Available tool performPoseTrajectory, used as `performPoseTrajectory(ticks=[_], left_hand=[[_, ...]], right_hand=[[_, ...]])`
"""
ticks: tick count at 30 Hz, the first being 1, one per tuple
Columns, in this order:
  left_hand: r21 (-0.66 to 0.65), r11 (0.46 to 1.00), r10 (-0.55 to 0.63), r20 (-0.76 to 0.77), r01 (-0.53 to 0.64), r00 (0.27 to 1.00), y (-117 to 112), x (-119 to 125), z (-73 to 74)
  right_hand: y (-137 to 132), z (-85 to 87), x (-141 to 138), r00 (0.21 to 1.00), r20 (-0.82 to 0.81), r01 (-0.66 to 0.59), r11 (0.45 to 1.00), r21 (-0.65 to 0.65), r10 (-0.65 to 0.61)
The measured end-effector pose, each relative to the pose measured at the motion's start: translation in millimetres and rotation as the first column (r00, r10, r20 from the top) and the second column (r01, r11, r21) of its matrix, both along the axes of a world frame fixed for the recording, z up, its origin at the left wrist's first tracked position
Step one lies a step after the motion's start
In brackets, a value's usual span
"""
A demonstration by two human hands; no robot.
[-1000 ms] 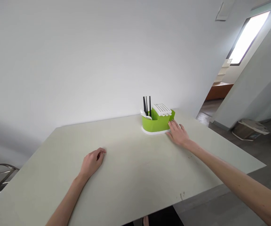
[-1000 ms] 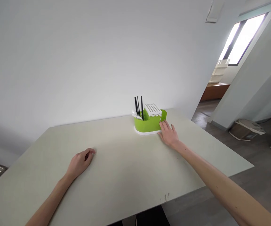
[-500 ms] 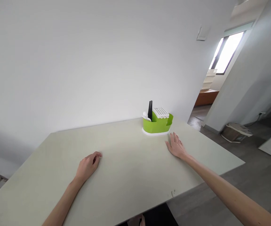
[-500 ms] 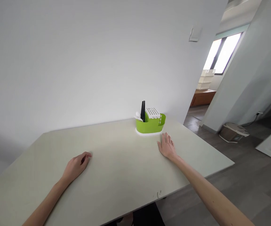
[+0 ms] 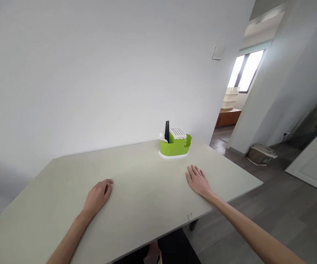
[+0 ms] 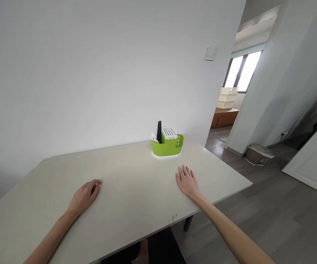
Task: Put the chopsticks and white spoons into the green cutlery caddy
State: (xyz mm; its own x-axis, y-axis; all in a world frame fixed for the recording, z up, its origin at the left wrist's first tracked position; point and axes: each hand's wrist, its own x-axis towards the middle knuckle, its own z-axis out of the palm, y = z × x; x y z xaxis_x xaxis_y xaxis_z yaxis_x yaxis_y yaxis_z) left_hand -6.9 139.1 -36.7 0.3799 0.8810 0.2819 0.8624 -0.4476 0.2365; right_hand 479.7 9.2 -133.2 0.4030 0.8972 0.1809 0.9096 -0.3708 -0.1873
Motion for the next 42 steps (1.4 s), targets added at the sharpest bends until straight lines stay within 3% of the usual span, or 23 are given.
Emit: performPoseTrajectory(ticks=[8,11,15,21,27,33,42], left_hand=[[0.118,0.992,-0.045,-0.048,0.051,0.998,-14.3,1.6,-4.4],[0.161,0.987,0.033,-0.098,-0.017,0.995,-19.8,-1.2,-10.4],[0.109,0.986,0.144,-0.171,-0.127,0.975,-25.8,-6.3,-20.4],[0.043,0.988,0.157,-0.282,-0.151,0.947,-40.3,-14.0,-27.8],[0.099,0.985,0.162,-0.3,-0.138,0.94,-63.9,-26.6,-34.8],[0.148,0.981,0.171,-0.318,-0.129,0.933,-77.4,-34.0,-40.6],[0.11,0.99,0.115,-0.31,-0.085,0.944,-91.6,-45.0,-36.0]], right_hand=[[-10.4,0.3,-8.6,0.999,0.019,-0.035,0.999,0.008,0.035],[-15.1,-0.2,-10.8,0.999,0.02,-0.046,0.999,0.017,0.046],[-23.1,0.9,-12.9,0.998,0.001,-0.07,0.997,0.016,0.07],[-34.4,2.4,-17.3,0.996,-0.027,-0.081,0.997,0.005,0.081],[-43.0,-1.3,-25.6,0.998,-0.005,-0.058,0.997,0.053,0.059],[-44.7,1.7,-29.2,0.999,-0.013,-0.049,0.999,0.005,0.049],[-47.8,3.7,-32.5,0.999,-0.013,-0.038,0.999,0.009,0.038]])
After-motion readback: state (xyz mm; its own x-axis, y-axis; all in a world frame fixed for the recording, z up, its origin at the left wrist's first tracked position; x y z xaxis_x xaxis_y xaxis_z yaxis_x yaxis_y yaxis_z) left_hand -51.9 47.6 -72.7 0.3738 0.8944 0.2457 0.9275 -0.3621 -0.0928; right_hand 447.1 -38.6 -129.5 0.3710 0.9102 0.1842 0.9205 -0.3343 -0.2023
